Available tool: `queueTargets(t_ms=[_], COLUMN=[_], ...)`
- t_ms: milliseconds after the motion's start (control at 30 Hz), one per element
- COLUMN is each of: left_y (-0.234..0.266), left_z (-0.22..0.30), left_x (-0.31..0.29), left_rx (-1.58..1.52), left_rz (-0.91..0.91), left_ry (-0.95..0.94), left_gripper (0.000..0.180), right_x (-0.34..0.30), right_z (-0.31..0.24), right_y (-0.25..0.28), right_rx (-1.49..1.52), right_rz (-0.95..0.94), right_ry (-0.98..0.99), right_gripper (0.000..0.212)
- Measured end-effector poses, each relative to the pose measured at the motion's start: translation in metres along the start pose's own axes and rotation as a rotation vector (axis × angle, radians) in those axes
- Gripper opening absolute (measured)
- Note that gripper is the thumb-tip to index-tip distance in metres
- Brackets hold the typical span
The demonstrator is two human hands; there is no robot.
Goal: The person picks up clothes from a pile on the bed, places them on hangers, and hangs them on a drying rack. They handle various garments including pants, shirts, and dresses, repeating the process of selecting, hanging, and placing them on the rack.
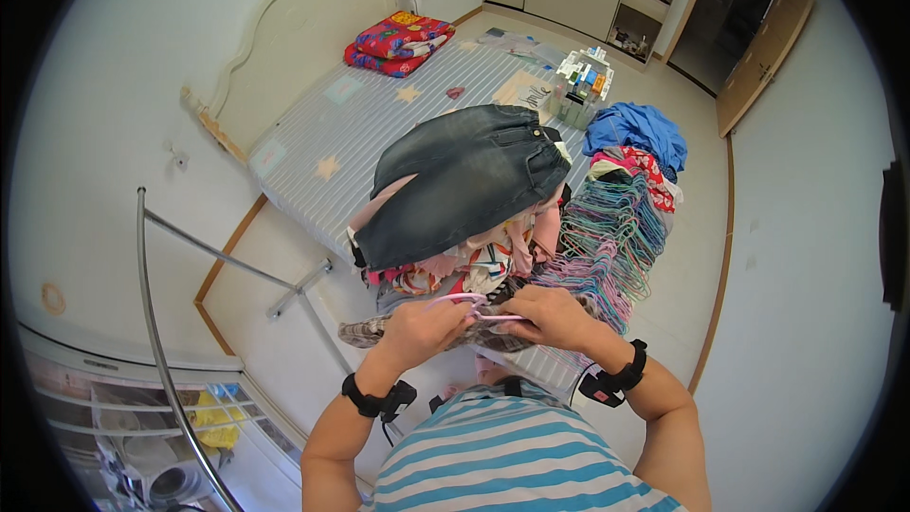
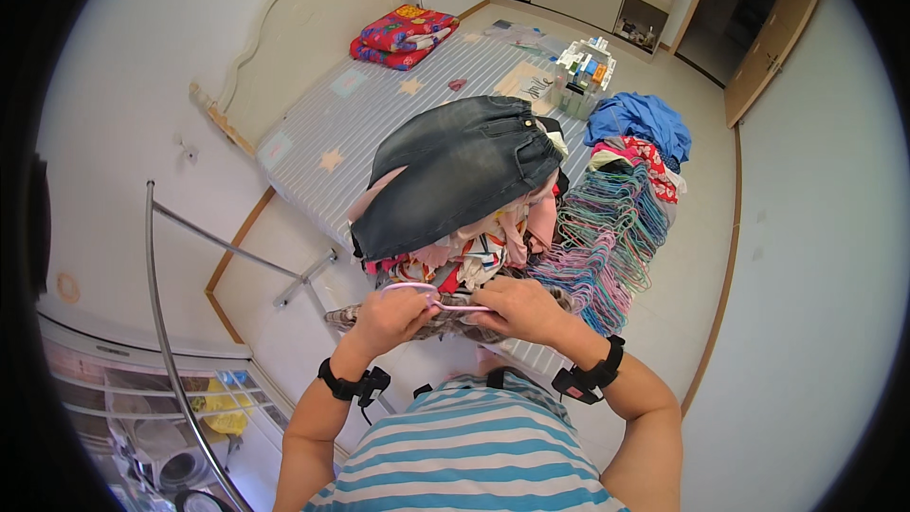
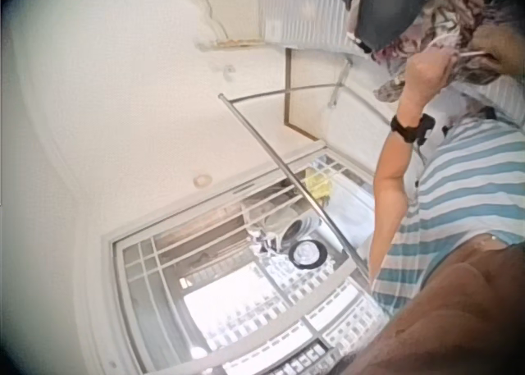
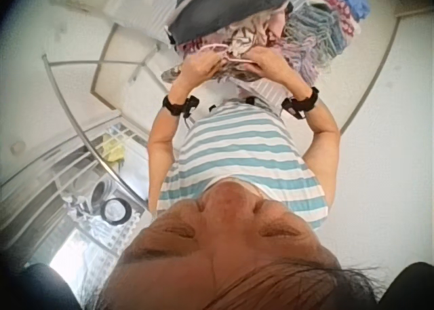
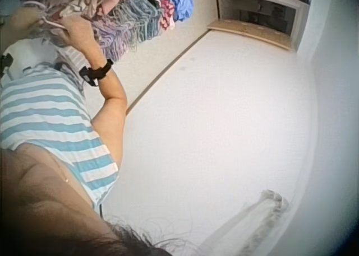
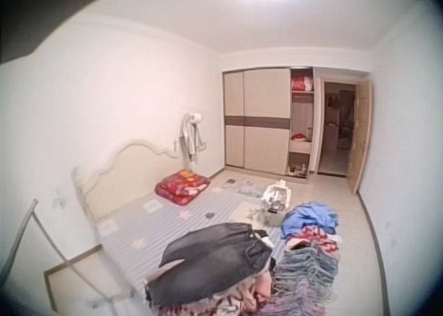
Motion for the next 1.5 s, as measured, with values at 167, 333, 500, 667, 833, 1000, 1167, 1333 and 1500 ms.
queueTargets(t_ms=[167,333,500,667,833,1000,1167,1333,1500], left_y=[0.000,-0.024,-0.023,-0.007,0.038,0.061,0.100,0.129,0.169], left_z=[-0.042,-0.086,-0.115,-0.169,-0.238,-0.331,-0.381,-0.412,-0.414], left_x=[0.024,-0.001,0.020,0.023,0.004,-0.060,-0.102,-0.135,-0.151], left_rx=[-0.061,-0.076,-0.072,-0.180,-0.235,-0.359,-0.283,-0.284,-0.068], left_rz=[-0.071,-0.041,0.027,0.028,0.067,0.075,0.204,0.256,0.365], left_ry=[0.207,0.181,0.113,0.105,0.050,0.275,0.407,0.508,0.463], left_gripper=[0.030,0.023,0.019,0.017,0.020,0.028,0.034,0.037,0.042], right_x=[-0.001,0.004,-0.001,-0.014,0.028,0.082,0.134,0.167,0.207], right_z=[0.035,0.049,0.071,0.096,0.079,0.060,0.051,0.059,0.082], right_y=[0.036,0.054,0.073,0.064,0.029,0.009,-0.024,-0.064,-0.081], right_rx=[0.027,-0.086,-0.431,-0.267,0.209,0.323,0.445,0.755,0.976], right_rz=[0.186,0.278,0.352,0.434,0.523,0.487,0.374,0.285,0.244], right_ry=[-0.038,-0.067,-0.314,-0.627,-0.684,-0.821,-0.852,-0.882,-0.824], right_gripper=[0.022,0.022,0.055,0.048,0.032,0.031,0.033,0.021,0.014])
Point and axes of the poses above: each hand's wrist, its own x-axis towards the middle knuckle, its own y-axis out of the back of the hand, z = x × y, the point moved 10 cm from there along x, towards the middle knuckle, and after that the axes turned 8 degrees about -y, right-handed, at the moved point
